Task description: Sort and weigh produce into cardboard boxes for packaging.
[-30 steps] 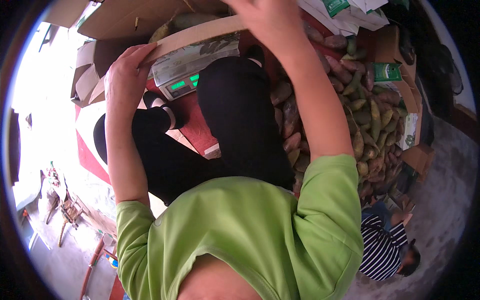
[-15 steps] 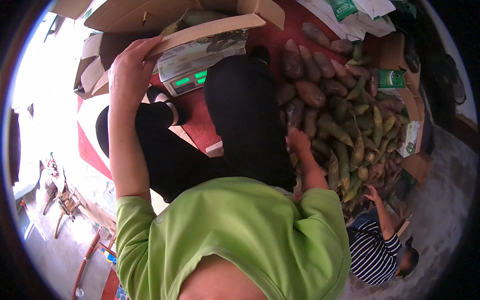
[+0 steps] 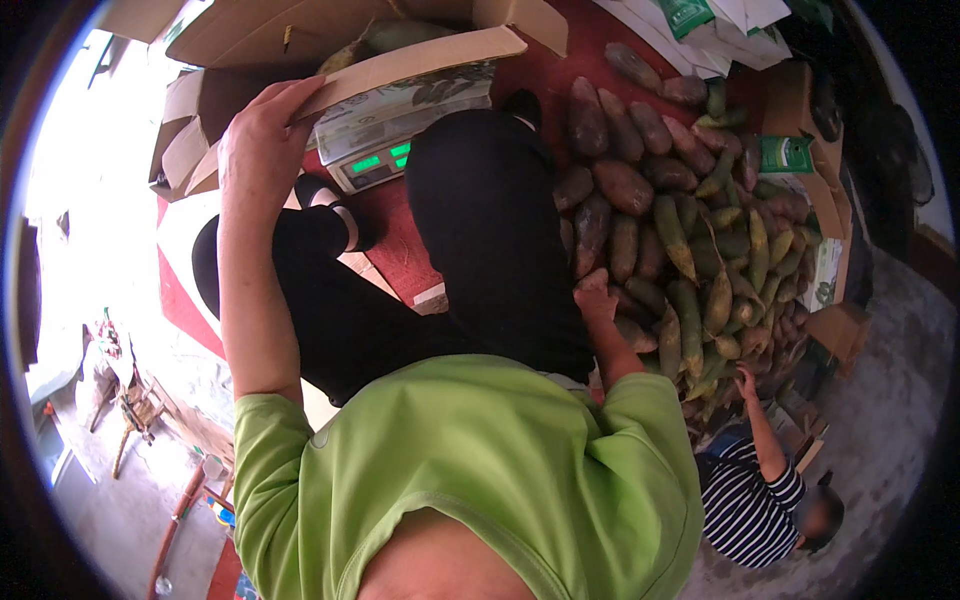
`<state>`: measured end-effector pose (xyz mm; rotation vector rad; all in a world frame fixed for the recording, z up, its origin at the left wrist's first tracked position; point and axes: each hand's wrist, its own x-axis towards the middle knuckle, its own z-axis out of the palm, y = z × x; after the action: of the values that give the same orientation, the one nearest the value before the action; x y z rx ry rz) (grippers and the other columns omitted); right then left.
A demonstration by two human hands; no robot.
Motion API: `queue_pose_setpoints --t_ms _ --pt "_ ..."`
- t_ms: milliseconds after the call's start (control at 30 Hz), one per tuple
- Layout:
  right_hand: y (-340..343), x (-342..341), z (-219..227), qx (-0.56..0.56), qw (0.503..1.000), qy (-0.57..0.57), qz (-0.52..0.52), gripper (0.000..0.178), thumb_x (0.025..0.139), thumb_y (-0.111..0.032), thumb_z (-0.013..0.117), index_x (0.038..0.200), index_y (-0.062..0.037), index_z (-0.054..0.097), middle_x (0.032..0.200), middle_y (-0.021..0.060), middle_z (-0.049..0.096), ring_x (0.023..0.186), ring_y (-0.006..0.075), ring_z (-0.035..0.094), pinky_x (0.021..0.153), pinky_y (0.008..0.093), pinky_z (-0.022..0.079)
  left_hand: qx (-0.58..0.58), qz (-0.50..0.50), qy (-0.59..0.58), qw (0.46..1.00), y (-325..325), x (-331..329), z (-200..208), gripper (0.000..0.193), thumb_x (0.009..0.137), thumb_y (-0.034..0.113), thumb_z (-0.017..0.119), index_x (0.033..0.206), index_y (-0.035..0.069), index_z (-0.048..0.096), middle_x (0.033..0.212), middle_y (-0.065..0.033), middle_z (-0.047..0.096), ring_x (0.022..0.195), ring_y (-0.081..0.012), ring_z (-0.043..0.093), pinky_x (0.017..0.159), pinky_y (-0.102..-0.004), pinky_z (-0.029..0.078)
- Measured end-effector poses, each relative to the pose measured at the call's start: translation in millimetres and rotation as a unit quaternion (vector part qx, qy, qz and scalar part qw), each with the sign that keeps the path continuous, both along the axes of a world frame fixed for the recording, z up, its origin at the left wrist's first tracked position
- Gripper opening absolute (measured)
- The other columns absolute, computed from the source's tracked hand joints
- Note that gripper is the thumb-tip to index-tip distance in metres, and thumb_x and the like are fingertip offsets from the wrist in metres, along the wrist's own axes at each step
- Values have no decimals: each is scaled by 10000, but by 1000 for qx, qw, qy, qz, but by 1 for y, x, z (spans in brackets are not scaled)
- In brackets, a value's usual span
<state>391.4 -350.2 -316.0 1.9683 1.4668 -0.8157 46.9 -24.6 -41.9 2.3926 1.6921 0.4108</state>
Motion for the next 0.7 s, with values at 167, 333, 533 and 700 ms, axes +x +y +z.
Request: queue_pose_setpoints --t_ms 167,333,533,700 --pt "-10 19 10 -29 997 -36 62 445 910 -231 425 1328 -76 426 1151 163 586 938 316 614 836 518 465 -12 11 -21 1000 -1 -8 0 330 760 42 567 1065 127 660 1057 -51 645 943 -295 612 822 -376 484" --pt "-13 29 -12 -94 995 -14 30 328 782 -118 595 1110 -116 616 1196 111 594 1102 330 560 873 496 464 -18 26 -10 999 -3 -5 1 320 762 45 571 1056 128 663 1058 -38 647 951 -281 611 826 -378 483" --pt "-72 68 -83 -62 988 118 74 257 684 -143 673 919 -40 662 914 188 659 886 361 636 772 437 516 0 -4 -14 1000 2 -1 0 356 746 -7 580 1069 119 658 1076 -64 643 940 -287 620 819 -366 490" --pt "17 47 4 13 996 84 36 344 589 -208 759 858 -19 660 888 195 653 872 365 627 764 433 513 16 5 -4 1000 -5 -12 -3 298 761 55 571 1030 135 670 1014 -39 654 957 -263 608 859 -377 466"
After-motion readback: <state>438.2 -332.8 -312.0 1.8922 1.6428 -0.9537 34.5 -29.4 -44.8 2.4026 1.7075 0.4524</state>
